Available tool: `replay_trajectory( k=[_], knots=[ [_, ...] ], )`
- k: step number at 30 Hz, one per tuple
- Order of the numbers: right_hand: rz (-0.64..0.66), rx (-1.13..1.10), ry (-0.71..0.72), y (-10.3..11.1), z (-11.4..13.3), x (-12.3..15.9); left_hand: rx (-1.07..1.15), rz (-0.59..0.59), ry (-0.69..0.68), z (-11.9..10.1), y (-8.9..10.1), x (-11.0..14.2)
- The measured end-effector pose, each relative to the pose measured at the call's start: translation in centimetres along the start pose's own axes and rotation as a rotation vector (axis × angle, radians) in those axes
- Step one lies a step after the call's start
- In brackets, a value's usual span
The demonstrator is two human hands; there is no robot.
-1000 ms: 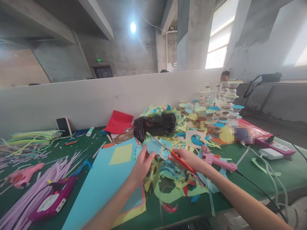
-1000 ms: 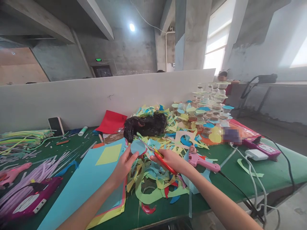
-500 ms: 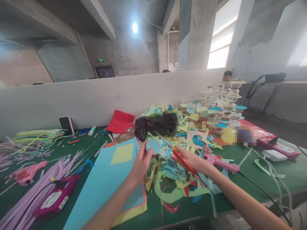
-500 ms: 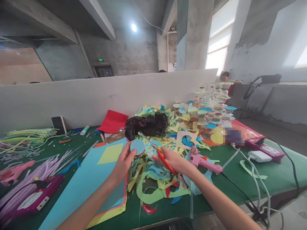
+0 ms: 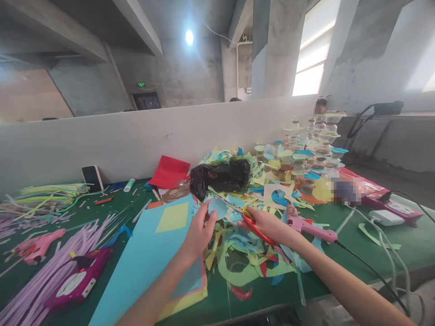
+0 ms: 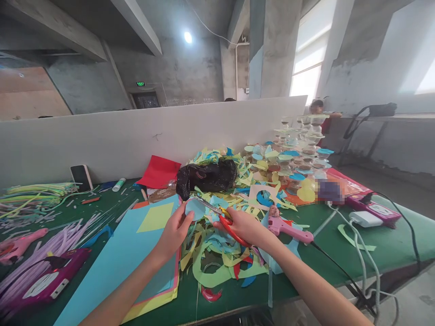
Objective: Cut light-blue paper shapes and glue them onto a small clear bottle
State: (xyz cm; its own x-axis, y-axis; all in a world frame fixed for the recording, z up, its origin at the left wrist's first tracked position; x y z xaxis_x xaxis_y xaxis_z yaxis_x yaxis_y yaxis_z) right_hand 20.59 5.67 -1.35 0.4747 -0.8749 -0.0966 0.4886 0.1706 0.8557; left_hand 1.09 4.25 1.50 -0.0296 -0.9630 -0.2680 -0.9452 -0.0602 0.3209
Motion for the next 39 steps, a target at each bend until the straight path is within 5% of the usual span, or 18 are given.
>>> replay_trajectory(
  k=[11,21,29,35,39],
  knots=[
    [-0.222,0.346,-0.131,1.5,-0.5,-0.1,-0.107,0.073,0.143,0.8,-0.3,0.1],
    [-0.209,0.332,-0.166,1.2,-1.6,-0.5,0.096,0.075,0.162,1.2,-0.2,-0.4],
    [-0.119,0.295,-0.209,0.8,-2.0,-0.3,0.323,0.103,0.310,2.3,-0.4,-0.7],
    [-0.117,0.308,-0.114,0.2,-1.9,-0.3,0.356,0.122,0.322,2.8,-0.6,-0.6],
    [-0.256,0.345,0.049,0.2,-1.4,-0.5,0.473,0.154,0.325,3.0,-0.9,-0.8]
  ],
)
Point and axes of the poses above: each hand's wrist, its own x-axis away from the middle knuckle, its own y-axis out of the back of the hand, z = x × y, the point moved 6 cm from there along -x, towards the middle knuckle, and after that the axes turned 9 degrees about y, right-handed, at the moved point
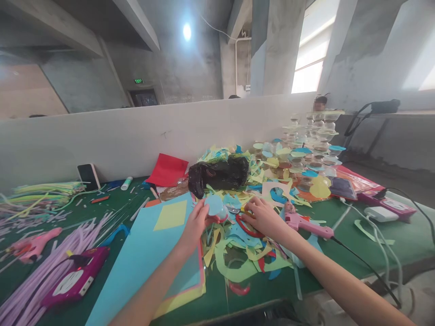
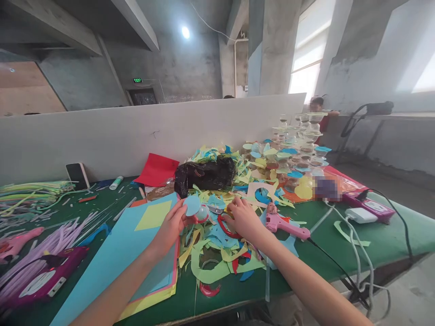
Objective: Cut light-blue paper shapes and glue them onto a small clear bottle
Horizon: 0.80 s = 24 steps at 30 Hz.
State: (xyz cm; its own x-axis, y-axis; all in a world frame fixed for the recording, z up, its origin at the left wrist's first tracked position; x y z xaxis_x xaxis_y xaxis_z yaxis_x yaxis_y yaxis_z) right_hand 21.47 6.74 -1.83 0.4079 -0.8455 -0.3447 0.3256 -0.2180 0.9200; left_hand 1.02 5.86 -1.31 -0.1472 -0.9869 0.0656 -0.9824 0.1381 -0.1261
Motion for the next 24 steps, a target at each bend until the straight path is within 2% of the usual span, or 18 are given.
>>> replay_trajectory(
  k=[4,9,17,20,24],
  knots=[
    [-0.195,-0.074,0.077,1.1,0.5,-0.2,0.084,0.042,0.043,0.1,-0.4,-0.1],
    [-0.306,-0.267,0.170,2.5,1.3,0.0,0.163,0.086,0.067,-0.2,-1.1,0.0],
    [-0.249,-0.487,0.075,3.4,1.5,0.2,0.227,0.108,0.109,0.0,-1.1,-0.1],
    [-0.215,-0.498,0.125,3.3,1.9,0.2,0.274,0.085,0.127,0.0,-1.2,-0.1],
    [-0.177,-0.464,0.239,3.1,2.7,0.3,0.310,0.144,0.127,-0.3,-1.8,0.1]
  ],
)
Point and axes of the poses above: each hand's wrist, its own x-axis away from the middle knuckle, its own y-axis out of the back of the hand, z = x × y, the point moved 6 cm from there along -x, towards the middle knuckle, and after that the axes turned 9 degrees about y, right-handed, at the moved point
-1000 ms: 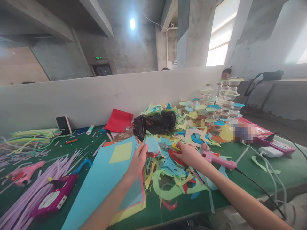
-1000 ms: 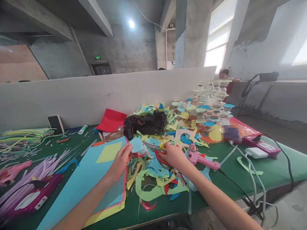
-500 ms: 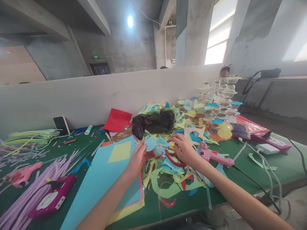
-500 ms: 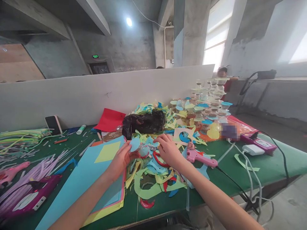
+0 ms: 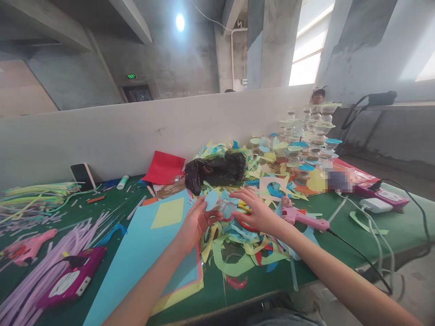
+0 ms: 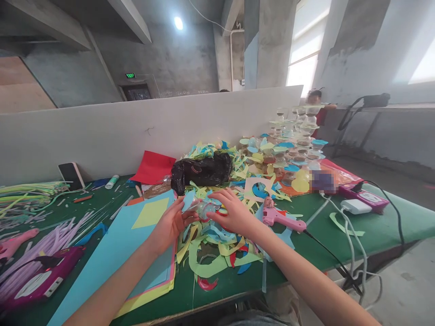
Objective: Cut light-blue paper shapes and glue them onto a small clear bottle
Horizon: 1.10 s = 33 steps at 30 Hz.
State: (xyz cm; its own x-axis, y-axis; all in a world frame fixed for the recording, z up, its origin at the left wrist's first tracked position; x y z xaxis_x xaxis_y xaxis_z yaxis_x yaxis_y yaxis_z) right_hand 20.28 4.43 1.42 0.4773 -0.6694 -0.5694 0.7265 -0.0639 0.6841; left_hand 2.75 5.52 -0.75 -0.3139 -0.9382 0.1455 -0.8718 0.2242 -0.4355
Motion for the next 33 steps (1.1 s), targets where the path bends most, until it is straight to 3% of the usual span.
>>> replay_trajectory(
  k=[6,11,15,20,33],
  knots=[
    [0.057,0.000,0.020,-0.7,0.3,0.0,-0.023,0.118,0.059,0.2,-0.7,0.5],
    [0.101,-0.126,-0.088,-1.7,-0.2,0.1,-0.050,0.176,0.068,0.3,-1.2,0.8],
    [0.112,-0.381,-0.207,-2.5,-0.9,0.4,-0.029,0.083,0.074,0.3,-0.9,0.9],
    [0.092,-0.597,-0.254,-2.7,-1.3,0.3,-0.022,-0.002,0.021,-0.5,-0.2,0.8],
    [0.053,-0.352,-0.270,-1.7,-1.2,0.3,-0.080,-0.095,-0.089,-0.9,0.8,0.6]
  ],
)
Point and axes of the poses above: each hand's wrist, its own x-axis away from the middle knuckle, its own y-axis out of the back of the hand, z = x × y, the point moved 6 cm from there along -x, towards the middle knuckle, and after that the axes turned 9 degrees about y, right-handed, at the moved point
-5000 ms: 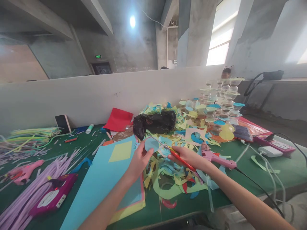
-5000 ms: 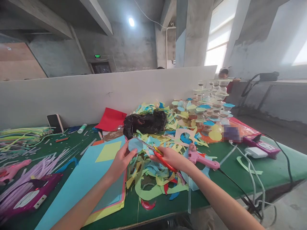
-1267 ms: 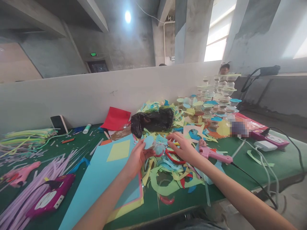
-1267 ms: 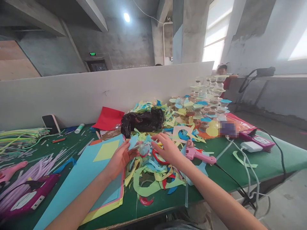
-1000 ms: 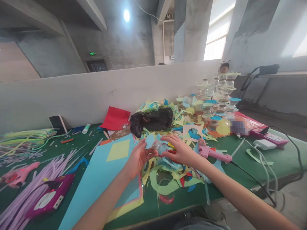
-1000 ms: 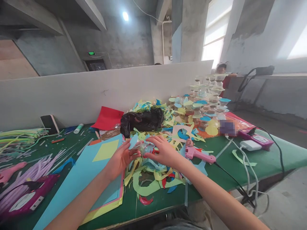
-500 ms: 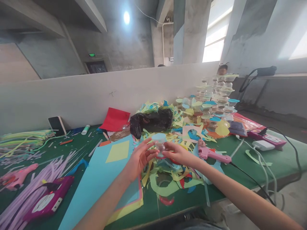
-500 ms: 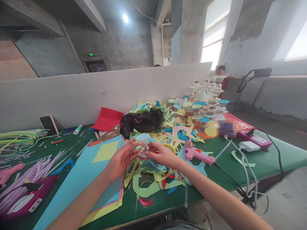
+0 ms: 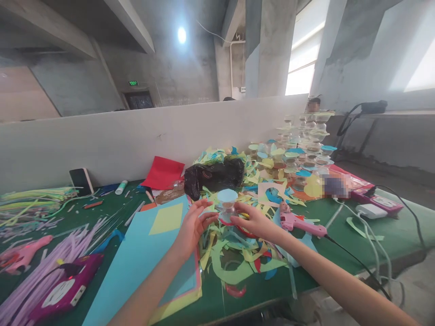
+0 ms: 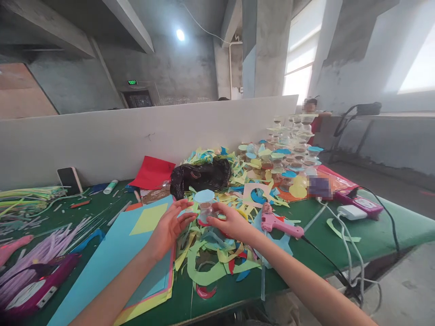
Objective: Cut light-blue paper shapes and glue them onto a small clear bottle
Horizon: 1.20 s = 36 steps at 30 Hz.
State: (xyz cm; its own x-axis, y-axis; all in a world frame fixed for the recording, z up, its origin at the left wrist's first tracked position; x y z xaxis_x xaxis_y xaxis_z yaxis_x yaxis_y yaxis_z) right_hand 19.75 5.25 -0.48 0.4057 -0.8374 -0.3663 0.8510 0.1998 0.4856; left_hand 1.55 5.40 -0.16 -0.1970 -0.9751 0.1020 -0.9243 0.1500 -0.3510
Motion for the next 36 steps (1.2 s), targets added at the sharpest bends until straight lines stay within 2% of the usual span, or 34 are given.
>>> replay_trajectory(
  k=[4,8,12,19,22,25,30,33,36],
  knots=[
    [-0.009,0.057,-0.060,1.1,-0.3,0.3,-0.151,0.008,-0.088,-0.2,-0.1,0.1],
    [-0.067,0.155,-0.052,4.5,0.2,1.6,-0.287,0.023,-0.130,-0.1,-0.3,0.2],
    [-0.119,0.249,-0.119,10.2,0.3,4.2,-0.383,-0.008,-0.183,-0.3,-0.3,0.0],
    [-0.437,0.361,-0.272,22.6,-1.4,11.1,-0.648,-0.029,-0.257,0.3,-0.4,0.0],
    [-0.602,0.358,-0.442,26.9,-2.5,14.7,-0.704,-0.075,-0.273,0.5,-0.6,0.4],
    [-0.695,0.382,-0.435,30.1,-3.5,16.6,-0.712,-0.150,-0.307,0.3,-0.8,0.9],
    [-0.703,0.390,-0.383,33.1,-6.9,15.3,-0.818,-0.213,-0.296,0.5,-0.3,0.6],
    [-0.657,0.495,-0.389,33.2,-8.4,12.5,-0.893,-0.207,-0.327,0.4,0.2,0.2],
    [-0.608,0.529,-0.330,32.7,-9.8,8.9,-0.964,-0.166,-0.376,0.2,0.1,0.1]
  ],
)
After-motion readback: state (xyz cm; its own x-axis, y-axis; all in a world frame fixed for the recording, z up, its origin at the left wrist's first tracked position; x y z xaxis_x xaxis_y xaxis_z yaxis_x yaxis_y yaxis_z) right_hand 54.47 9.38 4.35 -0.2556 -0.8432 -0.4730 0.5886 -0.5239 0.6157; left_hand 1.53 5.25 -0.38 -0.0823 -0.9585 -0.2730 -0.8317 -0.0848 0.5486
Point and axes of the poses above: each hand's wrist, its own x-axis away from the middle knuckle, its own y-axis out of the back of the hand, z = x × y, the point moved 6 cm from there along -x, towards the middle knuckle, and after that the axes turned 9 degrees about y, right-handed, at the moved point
